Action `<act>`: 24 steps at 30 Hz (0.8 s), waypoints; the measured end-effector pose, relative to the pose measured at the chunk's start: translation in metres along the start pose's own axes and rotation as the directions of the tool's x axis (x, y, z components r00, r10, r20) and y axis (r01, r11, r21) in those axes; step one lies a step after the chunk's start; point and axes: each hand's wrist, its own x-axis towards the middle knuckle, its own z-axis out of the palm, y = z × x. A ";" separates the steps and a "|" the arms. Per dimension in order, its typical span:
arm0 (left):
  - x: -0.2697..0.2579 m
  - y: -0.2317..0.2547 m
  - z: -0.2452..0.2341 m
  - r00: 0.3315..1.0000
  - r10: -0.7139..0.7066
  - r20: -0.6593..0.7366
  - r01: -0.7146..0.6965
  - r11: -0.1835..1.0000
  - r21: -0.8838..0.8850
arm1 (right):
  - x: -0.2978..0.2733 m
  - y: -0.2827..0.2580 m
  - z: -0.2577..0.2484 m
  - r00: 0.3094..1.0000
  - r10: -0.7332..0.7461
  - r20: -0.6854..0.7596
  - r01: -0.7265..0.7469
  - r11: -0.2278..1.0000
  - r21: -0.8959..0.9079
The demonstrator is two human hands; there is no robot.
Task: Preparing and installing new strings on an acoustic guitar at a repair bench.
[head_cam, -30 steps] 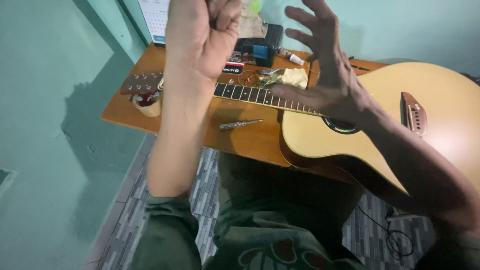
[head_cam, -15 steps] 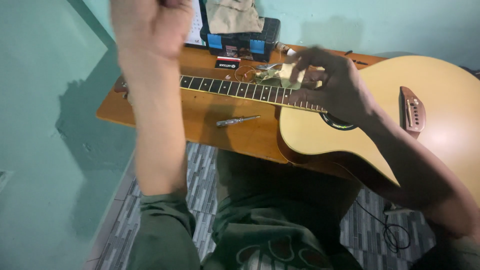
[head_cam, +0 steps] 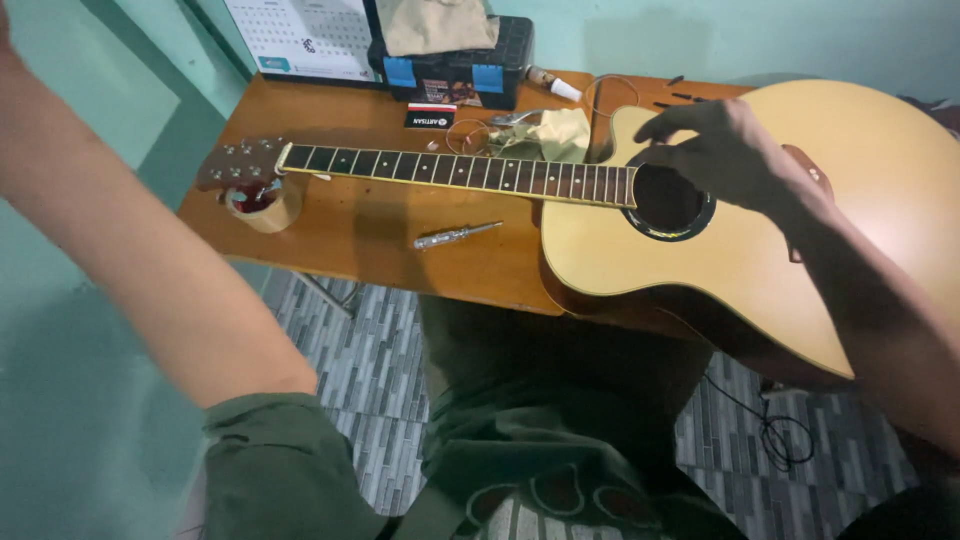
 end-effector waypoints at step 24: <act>-0.075 0.047 -0.021 0.906 0.422 -0.006 -0.107 0.244 0.964 | 0.071 -0.139 0.046 0.699 -0.687 0.199 0.593 0.712 0.376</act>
